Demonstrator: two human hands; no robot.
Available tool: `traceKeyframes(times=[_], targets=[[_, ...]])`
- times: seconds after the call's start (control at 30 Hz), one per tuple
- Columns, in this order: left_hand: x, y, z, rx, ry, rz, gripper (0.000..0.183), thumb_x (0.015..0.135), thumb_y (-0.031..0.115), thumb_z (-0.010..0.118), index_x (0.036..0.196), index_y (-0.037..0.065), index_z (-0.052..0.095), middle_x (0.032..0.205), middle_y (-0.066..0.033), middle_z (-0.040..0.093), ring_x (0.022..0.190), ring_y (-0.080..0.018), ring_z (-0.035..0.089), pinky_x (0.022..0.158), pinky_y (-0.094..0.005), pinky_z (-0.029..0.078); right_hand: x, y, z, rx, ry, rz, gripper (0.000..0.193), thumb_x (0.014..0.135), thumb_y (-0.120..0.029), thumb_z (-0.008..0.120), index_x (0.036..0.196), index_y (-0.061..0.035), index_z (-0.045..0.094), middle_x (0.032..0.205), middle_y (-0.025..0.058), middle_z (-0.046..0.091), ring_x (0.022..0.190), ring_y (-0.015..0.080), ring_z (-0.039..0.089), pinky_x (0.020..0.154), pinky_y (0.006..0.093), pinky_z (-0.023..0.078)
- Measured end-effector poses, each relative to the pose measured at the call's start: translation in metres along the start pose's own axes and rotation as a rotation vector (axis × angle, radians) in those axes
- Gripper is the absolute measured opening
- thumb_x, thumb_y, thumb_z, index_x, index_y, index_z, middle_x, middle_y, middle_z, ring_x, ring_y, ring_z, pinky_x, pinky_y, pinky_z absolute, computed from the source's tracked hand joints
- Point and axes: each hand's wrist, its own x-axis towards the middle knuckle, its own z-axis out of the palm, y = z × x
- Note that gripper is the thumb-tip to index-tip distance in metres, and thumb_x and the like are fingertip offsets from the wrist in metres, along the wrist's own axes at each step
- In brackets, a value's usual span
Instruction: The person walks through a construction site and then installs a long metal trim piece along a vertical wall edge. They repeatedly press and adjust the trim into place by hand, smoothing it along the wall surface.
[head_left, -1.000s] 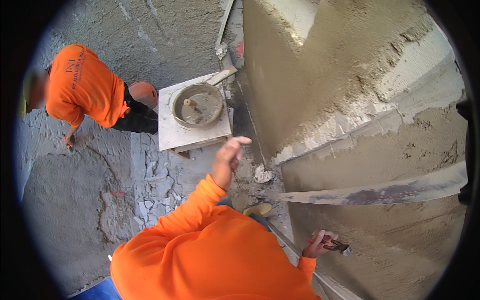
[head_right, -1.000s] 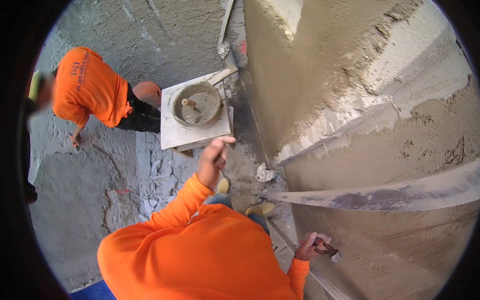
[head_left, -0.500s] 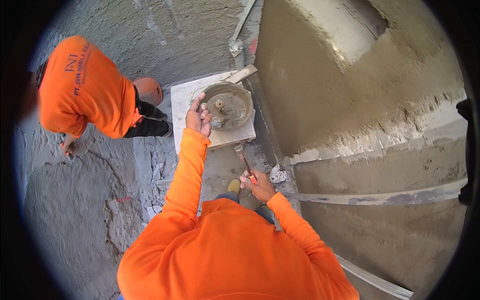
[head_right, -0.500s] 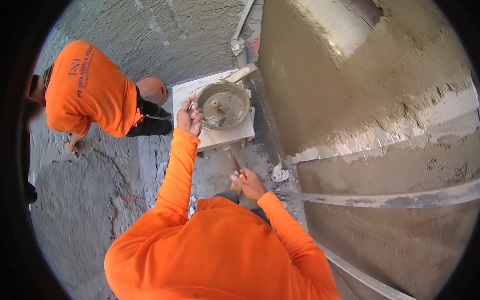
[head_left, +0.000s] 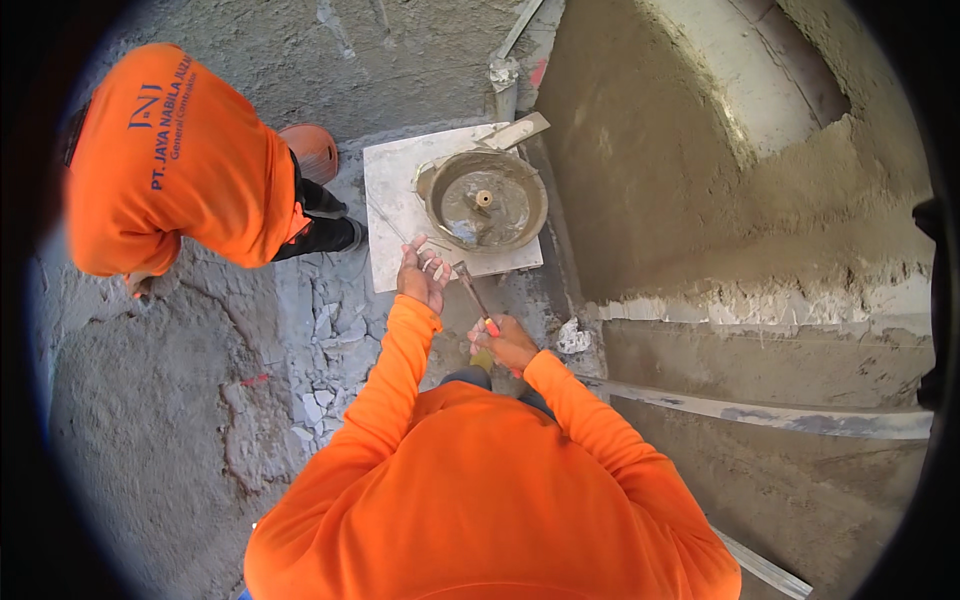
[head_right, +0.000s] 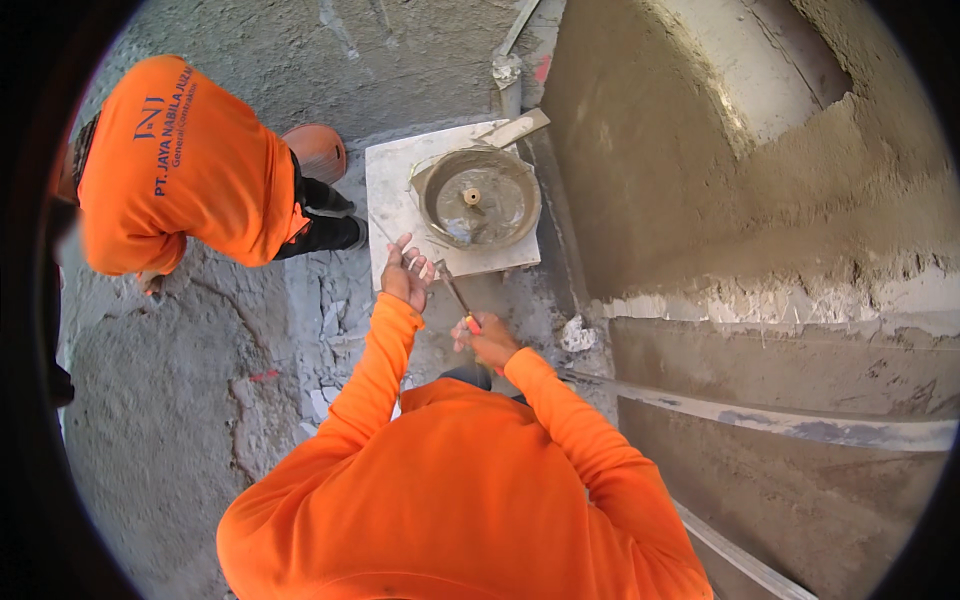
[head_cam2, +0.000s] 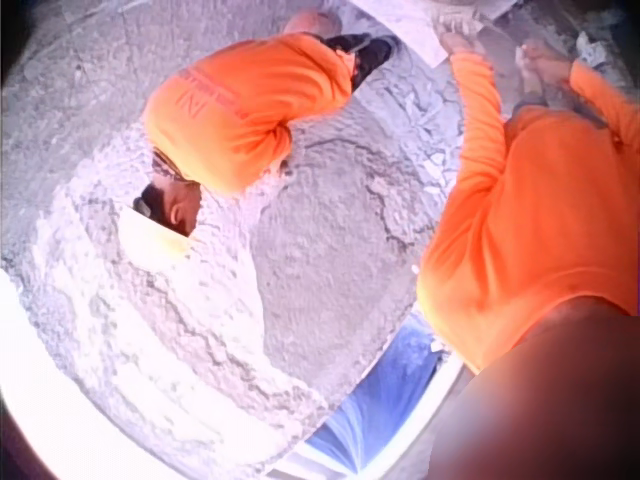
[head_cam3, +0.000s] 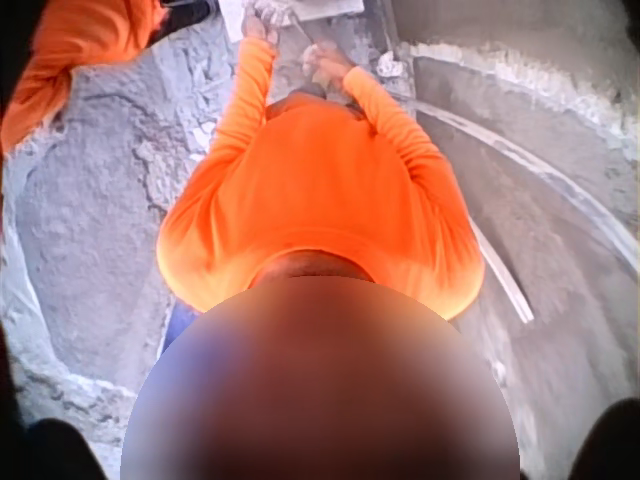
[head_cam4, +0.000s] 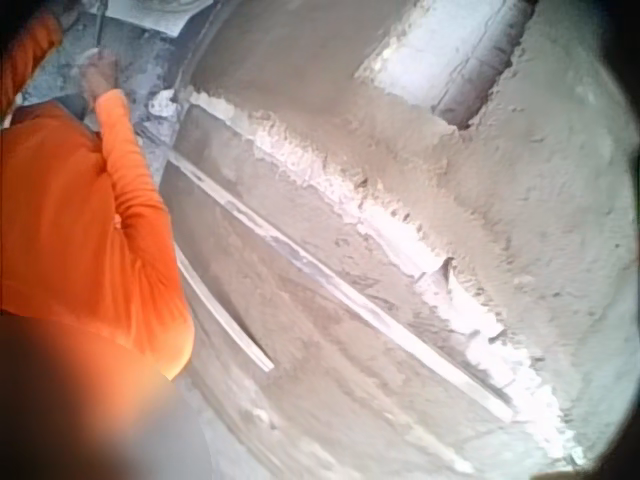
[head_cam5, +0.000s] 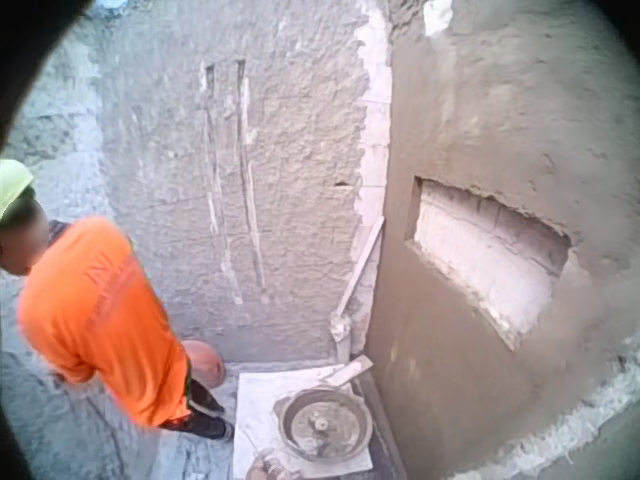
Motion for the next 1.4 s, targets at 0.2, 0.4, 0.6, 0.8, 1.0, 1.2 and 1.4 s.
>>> traceKeyframes(times=[0.2, 0.4, 0.6, 0.8, 1.0, 1.2, 1.4], targets=[[-0.005, -0.027, 0.003, 0.340, -0.001, -0.084, 0.041, 0.111, 0.050, 0.044, 0.139, 0.023, 0.055, 0.122, -0.0021, 0.062, 0.100, -0.0180, 0.058, 0.086, -0.0419, 0.049, 0.030, 0.007, 0.014, 0.074, 0.052, -0.038, 0.017, 0.094, -0.017, 0.071, 0.096, -0.0005, 0.068, 0.081, 0.0071, 0.073, 0.076, 0.0172, 0.068, 0.076, 0.0334, 0.052], [0.020, -0.037, -0.005, 0.332, -0.046, -0.118, 0.034, 0.113, 0.043, 0.045, 0.133, 0.018, 0.055, 0.095, 0.0006, 0.060, 0.069, -0.0099, 0.052, 0.055, -0.0260, 0.043, 0.021, 0.003, 0.004, 0.010, 0.045, 0.011, 0.019, 0.095, -0.019, 0.072, 0.097, -0.0011, 0.067, 0.081, 0.0079, 0.073, 0.077, 0.0184, 0.070, 0.077, 0.0339, 0.052], [0.063, -0.004, -0.010, 0.033, 0.059, 0.068, 0.028, 0.113, 0.040, 0.046, 0.117, 0.014, 0.057, 0.067, 0.0048, 0.048, 0.051, -0.0079, 0.040, 0.044, -0.0248, 0.034, -0.014, 0.023, -0.001, -0.185, 0.145, 0.003, 0.019, 0.096, -0.022, 0.072, 0.100, -0.0038, 0.066, 0.082, 0.0064, 0.074, 0.079, 0.0166, 0.069, 0.077, 0.0340, 0.052], [0.125, 0.030, -0.029, 0.039, 0.074, 0.065, 0.028, 0.114, 0.037, 0.043, 0.117, 0.012, 0.055, 0.067, 0.0041, 0.047, 0.052, -0.0085, 0.040, 0.045, -0.0254, 0.034, -0.034, 0.083, -0.010, 0.059, 0.235, 0.047, 0.021, 0.097, -0.023, 0.072, 0.093, -0.0071, 0.060, 0.076, 0.0009, 0.064, 0.073, 0.0099, 0.060, 0.066, 0.0286, 0.049], [0.262, 0.052, -0.085, 0.287, 0.280, 0.071, 0.029, 0.112, 0.039, 0.043, 0.111, 0.016, 0.061, 0.071, 0.0020, 0.048, 0.051, -0.0130, 0.041, 0.045, -0.0303, 0.037, -0.134, 0.149, -0.050, -0.180, 0.523, -0.117, 0.022, 0.092, -0.014, 0.078, 0.093, -0.0045, 0.058, 0.076, 0.0006, 0.057, 0.068, 0.0133, 0.055, 0.065, 0.0312, 0.051], [0.351, 0.018, -0.109, 0.592, 0.452, 0.067, 0.037, 0.110, 0.046, 0.047, 0.115, 0.015, 0.067, 0.071, -0.0040, 0.055, 0.050, -0.0176, 0.048, 0.044, -0.0365, 0.041, -0.263, 0.216, -0.073, -0.439, 0.632, 0.145, 0.032, 0.087, -0.011, 0.082, 0.084, -0.0059, 0.050, 0.066, 0.0039, 0.051, 0.062, 0.0167, 0.052, 0.063, 0.0356, 0.051], [0.322, -0.014, -0.127, 1.135, 0.665, 0.355, 0.058, 0.103, 0.052, 0.059, 0.144, 0.011, 0.056, 0.131, -0.0260, 0.065, 0.119, -0.0438, 0.063, 0.102, -0.0527, 0.049, -0.290, 0.259, -0.051, -0.367, 0.694, 0.223, 0.039, 0.085, -0.016, 0.083, 0.081, -0.0080, 0.045, 0.064, 0.0072, 0.054, 0.059, 0.0295, 0.055, 0.060, 0.0438, 0.049]])
